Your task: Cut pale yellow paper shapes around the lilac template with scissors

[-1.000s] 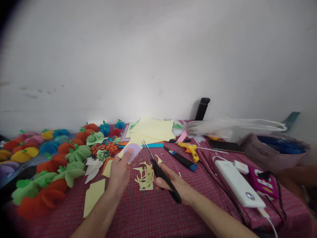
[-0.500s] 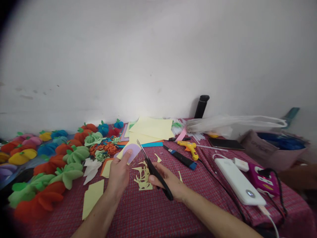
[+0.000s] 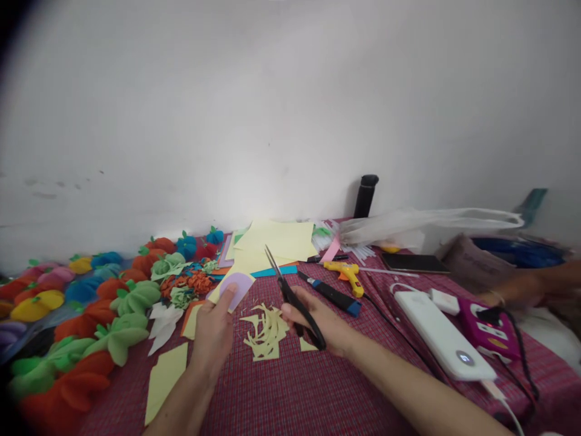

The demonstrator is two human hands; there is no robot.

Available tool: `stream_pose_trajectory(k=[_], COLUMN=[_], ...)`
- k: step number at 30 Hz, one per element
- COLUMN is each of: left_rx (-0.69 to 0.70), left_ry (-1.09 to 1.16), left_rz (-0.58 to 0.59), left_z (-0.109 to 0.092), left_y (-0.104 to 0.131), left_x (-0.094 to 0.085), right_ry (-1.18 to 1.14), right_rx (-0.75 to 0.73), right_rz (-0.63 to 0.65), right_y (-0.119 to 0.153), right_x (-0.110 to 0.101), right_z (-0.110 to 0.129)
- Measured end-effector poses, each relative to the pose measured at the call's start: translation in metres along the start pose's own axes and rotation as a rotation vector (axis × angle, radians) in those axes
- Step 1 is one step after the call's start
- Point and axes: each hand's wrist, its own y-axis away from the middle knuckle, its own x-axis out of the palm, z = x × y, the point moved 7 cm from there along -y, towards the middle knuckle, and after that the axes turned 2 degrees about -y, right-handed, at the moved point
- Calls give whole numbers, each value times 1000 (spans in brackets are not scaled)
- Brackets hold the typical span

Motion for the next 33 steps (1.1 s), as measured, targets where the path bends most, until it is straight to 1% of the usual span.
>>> stream_pose_trajectory(k=[3, 5, 7, 11, 16, 20, 25, 30, 33], left_rx=[-8, -26, -54, -85, -83, -83, -84, -52, -57], left_ry=[-16, -21, -26, -24, -43, -70, -91, -72, -78], left_rz=[-6, -10, -27, -33, 11, -8, -20, -1, 2], left_z=[-2, -3, -2, 0, 3, 3, 4, 7, 8], left_y=[3, 4, 6, 8, 10, 11, 10, 9, 9], left_x=[2, 4, 4, 5, 9, 8, 7, 7, 7], right_ry=[-25, -35, -29, -18, -35, -35, -28, -41, -48], right_rx=[31, 1, -31, -31, -29, -34, -33, -34, -28], right_rz=[72, 107, 125, 139, 162, 170, 162, 156, 149], right_y=[-1, -1, -1, 0, 0, 0, 0, -1, -2], right_x=[14, 22, 25, 24, 23, 23, 21, 21, 20], right_z=[-17, -20, -19, -16, -21, -24, -27, -29, -30])
